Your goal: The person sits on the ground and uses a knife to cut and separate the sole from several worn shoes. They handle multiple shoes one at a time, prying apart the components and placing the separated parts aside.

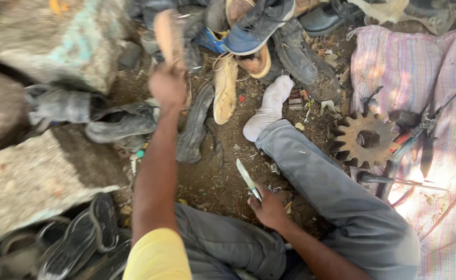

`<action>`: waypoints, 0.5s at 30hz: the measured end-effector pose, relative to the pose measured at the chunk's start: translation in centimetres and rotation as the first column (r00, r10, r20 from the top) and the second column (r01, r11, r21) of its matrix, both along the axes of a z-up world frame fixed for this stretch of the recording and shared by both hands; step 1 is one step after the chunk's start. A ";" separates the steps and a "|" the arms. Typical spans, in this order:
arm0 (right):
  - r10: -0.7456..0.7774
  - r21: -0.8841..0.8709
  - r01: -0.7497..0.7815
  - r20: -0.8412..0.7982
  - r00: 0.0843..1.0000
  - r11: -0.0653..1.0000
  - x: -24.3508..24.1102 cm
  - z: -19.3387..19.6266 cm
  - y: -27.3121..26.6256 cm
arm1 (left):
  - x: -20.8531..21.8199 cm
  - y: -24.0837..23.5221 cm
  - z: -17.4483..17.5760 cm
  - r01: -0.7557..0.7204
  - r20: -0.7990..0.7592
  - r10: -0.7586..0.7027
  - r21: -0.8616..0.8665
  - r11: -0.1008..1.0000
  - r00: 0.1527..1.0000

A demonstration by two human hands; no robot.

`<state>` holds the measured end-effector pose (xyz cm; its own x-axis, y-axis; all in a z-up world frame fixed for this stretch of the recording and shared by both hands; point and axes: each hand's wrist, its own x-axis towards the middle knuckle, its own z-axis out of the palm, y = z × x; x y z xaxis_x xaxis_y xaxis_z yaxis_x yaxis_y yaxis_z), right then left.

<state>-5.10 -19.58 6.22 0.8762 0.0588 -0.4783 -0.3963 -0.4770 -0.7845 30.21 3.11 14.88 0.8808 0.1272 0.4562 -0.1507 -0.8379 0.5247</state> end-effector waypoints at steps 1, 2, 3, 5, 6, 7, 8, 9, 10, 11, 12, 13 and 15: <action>0.013 -0.049 -0.009 0.090 0.996 0.999 0.1 -0.1 -0.2 | -2.2 3.0 1.6 0.065 0.083 -0.055 -0.121 0.991 0.995; 0.029 -0.098 -0.012 0.180 0.983 0.995 -0.2 -0.1 0.0 | -5.1 5.9 2.6 0.090 0.106 -0.066 -0.246 0.965 0.992; 0.026 -0.109 -0.010 0.149 0.988 0.994 -0.5 -0.2 -0.1 | -8.1 8.9 3.2 0.113 0.132 -0.068 -0.373 0.921 0.989; 0.026 -0.135 -0.015 0.082 0.996 0.991 -0.3 -0.8 -0.2 | -14.1 17.2 4.7 -0.186 0.015 0.202 -0.330 0.926 0.979; 0.046 -0.175 -0.023 0.127 0.991 0.984 -0.2 -1.2 -0.3 | -17.4 21.5 5.3 -0.303 -0.003 0.317 -0.308 0.902 0.948; 0.067 -0.208 -0.032 0.163 0.984 0.978 -0.4 -1.9 -0.4 | -21.0 26.2 6.3 -0.411 -0.014 0.423 -0.266 0.872 0.906; 0.089 -0.240 -0.040 0.199 0.976 0.970 -0.7 -2.5 -0.5 | -24.6 30.5 7.6 -0.526 -0.026 0.533 -0.213 0.823 0.846; 0.101 -0.233 -0.047 0.226 0.969 0.971 -0.6 -3.1 -0.5 | -26.8 34.1 9.1 -0.613 -0.018 0.618 -0.158 0.774 0.786; 0.112 -0.225 -0.054 0.253 0.961 0.973 -0.7 -3.6 -0.5 | -28.8 37.0 10.6 -0.690 -0.011 0.693 -0.103 0.716 0.721; 0.120 -0.218 -0.059 0.275 0.954 0.974 -1.0 -4.0 -0.5 | -30.5 39.0 11.8 -0.755 -0.004 0.756 -0.053 0.654 0.655; 0.138 -0.258 -0.071 0.252 0.958 0.963 -1.1 -4.2 -0.5 | -31.8 40.2 13.0 -0.792 0.025 0.792 0.001 0.611 0.610; 0.153 -0.300 -0.079 0.232 0.961 0.951 -0.9 -4.1 -0.4 | -32.3 40.2 13.6 -0.803 0.080 0.799 0.038 0.594 0.595; 0.145 -0.317 -0.088 0.161 0.976 0.944 -0.6 -3.4 -0.4 | -32.4 36.9 13.3 -0.756 0.225 0.728 0.069 0.651 0.648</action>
